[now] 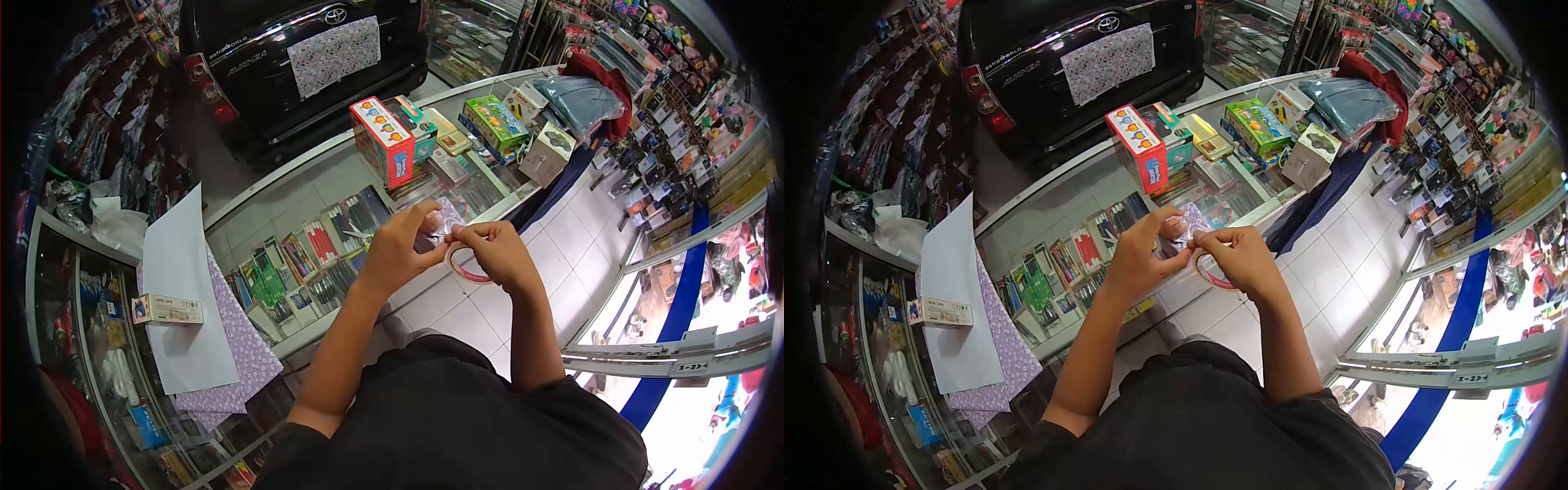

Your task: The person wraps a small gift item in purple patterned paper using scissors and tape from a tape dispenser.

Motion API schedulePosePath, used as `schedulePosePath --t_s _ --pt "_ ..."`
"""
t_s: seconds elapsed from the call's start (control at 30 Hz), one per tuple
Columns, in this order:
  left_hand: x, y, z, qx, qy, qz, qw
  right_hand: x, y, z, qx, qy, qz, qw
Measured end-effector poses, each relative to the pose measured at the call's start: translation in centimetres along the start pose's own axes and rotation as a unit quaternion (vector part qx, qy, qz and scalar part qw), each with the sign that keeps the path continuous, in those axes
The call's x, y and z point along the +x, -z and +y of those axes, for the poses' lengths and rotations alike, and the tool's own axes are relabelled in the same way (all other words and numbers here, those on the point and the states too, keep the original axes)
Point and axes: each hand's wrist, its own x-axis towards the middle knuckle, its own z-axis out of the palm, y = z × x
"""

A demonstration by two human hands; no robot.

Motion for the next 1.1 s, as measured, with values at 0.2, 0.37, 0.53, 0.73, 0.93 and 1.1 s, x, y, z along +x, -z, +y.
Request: schedulePosePath --t_s 0.2,0.37,0.53,0.73,0.93,1.1 --pt "0.2 0.2 -1.1 0.032 -0.056 -0.030 0.997 0.5 -0.2 0.6 -0.004 0.022 0.006 1.000" --pt "0.3 0.5 -0.2 0.007 -0.003 -0.023 1.000 0.6 -0.1 0.8 -0.003 0.021 -0.003 1.000" --pt "0.2 0.1 -0.5 -0.035 0.012 0.001 0.999 -0.3 0.8 -0.9 0.024 -0.015 -0.012 1.000" --pt "0.3 0.1 -0.4 -0.002 -0.012 -0.012 1.000 -0.4 1.5 -0.8 0.043 0.030 -0.019 0.998" --pt "0.5 0.3 -0.3 0.020 -0.002 -0.027 0.999 -0.2 1.1 -2.1 0.021 0.011 -0.026 0.999" --pt "0.6 0.4 -0.3 0.015 -0.002 -0.029 0.999 -0.1 2.2 -4.1 -0.015 0.019 -0.049 0.999"
